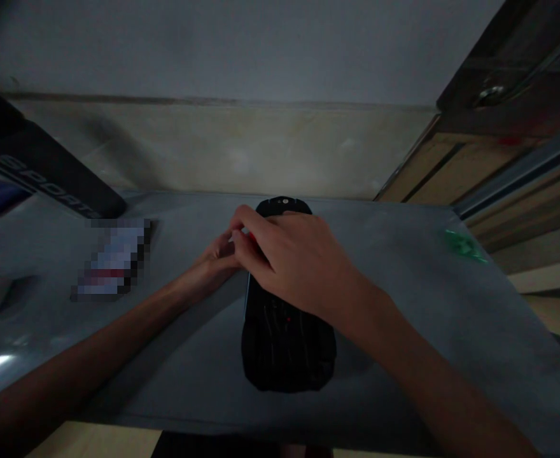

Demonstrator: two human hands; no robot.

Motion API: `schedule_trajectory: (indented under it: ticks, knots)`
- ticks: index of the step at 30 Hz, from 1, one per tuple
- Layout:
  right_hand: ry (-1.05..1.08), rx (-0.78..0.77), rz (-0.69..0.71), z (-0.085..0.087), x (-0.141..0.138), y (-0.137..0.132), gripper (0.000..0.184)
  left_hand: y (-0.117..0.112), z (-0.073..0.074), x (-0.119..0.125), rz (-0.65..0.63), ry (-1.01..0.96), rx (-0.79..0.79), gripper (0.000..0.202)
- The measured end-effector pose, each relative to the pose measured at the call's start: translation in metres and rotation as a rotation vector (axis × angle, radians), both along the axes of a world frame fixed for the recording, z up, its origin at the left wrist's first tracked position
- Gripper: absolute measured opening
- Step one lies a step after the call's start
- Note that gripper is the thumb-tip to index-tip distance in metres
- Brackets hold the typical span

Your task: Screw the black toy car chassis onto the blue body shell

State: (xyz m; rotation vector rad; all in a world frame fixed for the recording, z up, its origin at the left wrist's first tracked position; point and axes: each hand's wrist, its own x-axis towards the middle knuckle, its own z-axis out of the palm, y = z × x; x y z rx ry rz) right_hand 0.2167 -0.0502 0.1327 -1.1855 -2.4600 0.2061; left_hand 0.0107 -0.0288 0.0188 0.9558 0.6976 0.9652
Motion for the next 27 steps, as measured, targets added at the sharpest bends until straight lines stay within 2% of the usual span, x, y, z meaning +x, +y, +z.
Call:
schedule_trajectory:
  ticks: [4, 9, 13, 16, 21, 25, 27]
  knots:
    - [0.018, -0.043, 0.068, 0.002, 0.004, 0.007, 0.031, 0.001, 0.001, -0.002, -0.015, 0.013, -0.01, 0.077]
    - [-0.053, -0.088, 0.099, 0.01, 0.007, 0.014, 0.02, 0.001, 0.003, -0.003, -0.025, 0.075, 0.011, 0.07]
    - [-0.092, -0.103, 0.098, 0.016, 0.003, 0.015, 0.025, -0.002, 0.004, -0.003, 0.009, 0.076, 0.012, 0.068]
    - [-0.068, -0.103, 0.098, 0.013, -0.002, 0.016, 0.03, -0.002, 0.005, -0.004, -0.009, 0.086, 0.026, 0.064]
    - [-0.06, -0.08, 0.084, 0.008, -0.006, 0.015, 0.022, -0.002, 0.004, -0.003, -0.019, 0.093, 0.059, 0.05]
    - [-0.005, -0.085, 0.178, 0.009, -0.005, 0.01, 0.024, -0.004, 0.005, -0.002, -0.03, 0.059, 0.064, 0.05]
    - [-0.031, -0.066, 0.129, 0.006, -0.007, 0.008, 0.021, -0.004, 0.004, -0.003, -0.027, 0.061, 0.064, 0.051]
